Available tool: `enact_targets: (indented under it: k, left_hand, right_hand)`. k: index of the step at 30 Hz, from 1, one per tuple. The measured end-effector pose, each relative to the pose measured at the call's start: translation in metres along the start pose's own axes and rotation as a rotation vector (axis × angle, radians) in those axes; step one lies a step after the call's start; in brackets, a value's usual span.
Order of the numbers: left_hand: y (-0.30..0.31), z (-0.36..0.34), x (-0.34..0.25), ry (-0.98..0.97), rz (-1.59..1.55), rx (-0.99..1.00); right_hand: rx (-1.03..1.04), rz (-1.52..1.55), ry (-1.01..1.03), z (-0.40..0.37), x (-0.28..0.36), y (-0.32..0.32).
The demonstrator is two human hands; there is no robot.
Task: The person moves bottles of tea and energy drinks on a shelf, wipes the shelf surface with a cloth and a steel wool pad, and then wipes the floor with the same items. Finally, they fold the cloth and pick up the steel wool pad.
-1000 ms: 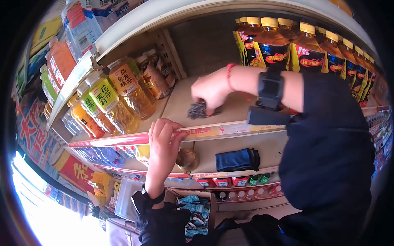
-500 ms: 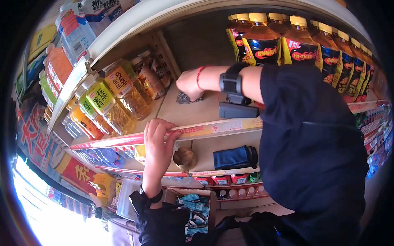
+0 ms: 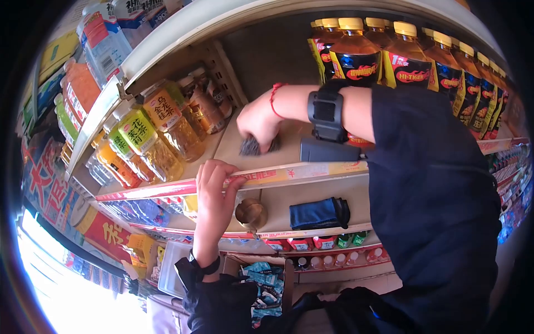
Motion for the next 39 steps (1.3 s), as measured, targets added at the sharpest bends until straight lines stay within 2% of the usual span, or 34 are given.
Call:
enact_targets:
  k: [1, 4, 6, 8, 10, 11, 14, 16, 18, 19, 20, 22, 24, 26, 28, 30, 34, 36, 38, 39]
  left_hand:
    - [0.000, 0.000, -0.001, -0.007, 0.000, -0.007]
    - [0.000, 0.001, -0.001, -0.011, 0.008, -0.013]
    - [-0.001, -0.001, -0.001, -0.014, 0.010, -0.001]
    - [-0.001, 0.000, 0.001, -0.008, -0.004, 0.004]
    - [-0.001, -0.001, 0.000, -0.015, -0.003, -0.006]
    - [-0.001, -0.001, 0.000, -0.020, 0.000, -0.015]
    - [0.000, -0.001, 0.000, -0.022, -0.009, -0.032]
    - [-0.001, -0.001, 0.002, -0.015, -0.012, -0.031]
    - [-0.002, -0.002, 0.002, -0.008, -0.016, -0.026]
    - [-0.001, -0.001, 0.002, -0.010, -0.017, -0.025]
    - [0.000, -0.001, 0.001, -0.012, -0.018, -0.025]
    - [0.000, -0.001, 0.000, -0.003, -0.027, -0.018]
    - [0.001, -0.001, 0.001, 0.013, -0.034, -0.024]
    - [0.000, -0.001, 0.000, -0.025, -0.021, -0.038]
    - [-0.002, -0.002, 0.005, -0.004, -0.023, -0.017]
    - [-0.003, -0.003, 0.005, 0.011, -0.030, 0.007]
    - [0.000, -0.003, 0.003, 0.028, -0.031, 0.002]
    - [0.002, -0.003, -0.005, -0.002, -0.009, -0.023]
    - [-0.004, -0.013, -0.013, -0.022, -0.001, -0.036]
    - [-0.002, -0.021, -0.020, -0.055, 0.009, -0.188]
  right_hand:
    - [-0.059, 0.037, 0.069, -0.002, 0.014, 0.004]
    - [-0.145, 0.078, 0.008, 0.001, 0.009, 0.004]
    - [-0.143, 0.008, -0.096, 0.012, -0.023, -0.009]
    - [-0.097, 0.018, -0.171, 0.004, -0.026, -0.006]
    - [-0.020, -0.038, -0.146, -0.001, -0.013, -0.007]
    - [-0.002, -0.010, -0.064, -0.006, 0.002, 0.000]
    - [-0.122, 0.079, 0.050, 0.000, 0.025, 0.004]
    - [-0.185, 0.146, -0.006, 0.012, 0.013, -0.003]
    - [-0.208, 0.048, -0.056, 0.017, 0.000, -0.004]
    - [-0.166, -0.077, -0.097, 0.017, -0.006, -0.007]
    - [-0.097, -0.076, -0.139, 0.016, -0.016, -0.009]
    - [-0.073, -0.085, -0.109, 0.008, -0.017, -0.009]
    - [-0.062, -0.052, 0.012, 0.002, 0.011, 0.000]
    - [-0.122, 0.081, 0.085, 0.009, 0.031, 0.003]
    - [-0.142, 0.162, -0.001, 0.023, 0.017, -0.001]
    - [-0.218, 0.044, -0.052, 0.028, -0.005, -0.005]
    - [-0.116, -0.061, -0.129, -0.008, -0.016, -0.011]
    - [-0.149, -0.085, -0.142, -0.044, 0.004, -0.003]
    - [-0.364, -0.129, -0.195, -0.077, 0.013, 0.004]
    - [-0.566, -0.140, -0.171, -0.099, 0.024, 0.012]
Point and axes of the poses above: each hand's wrist, its own z-axis towards the middle knuckle, its own y-axis out of the back of the hand, x = y × z, the point moved 6 cm from there along z, towards the middle knuckle
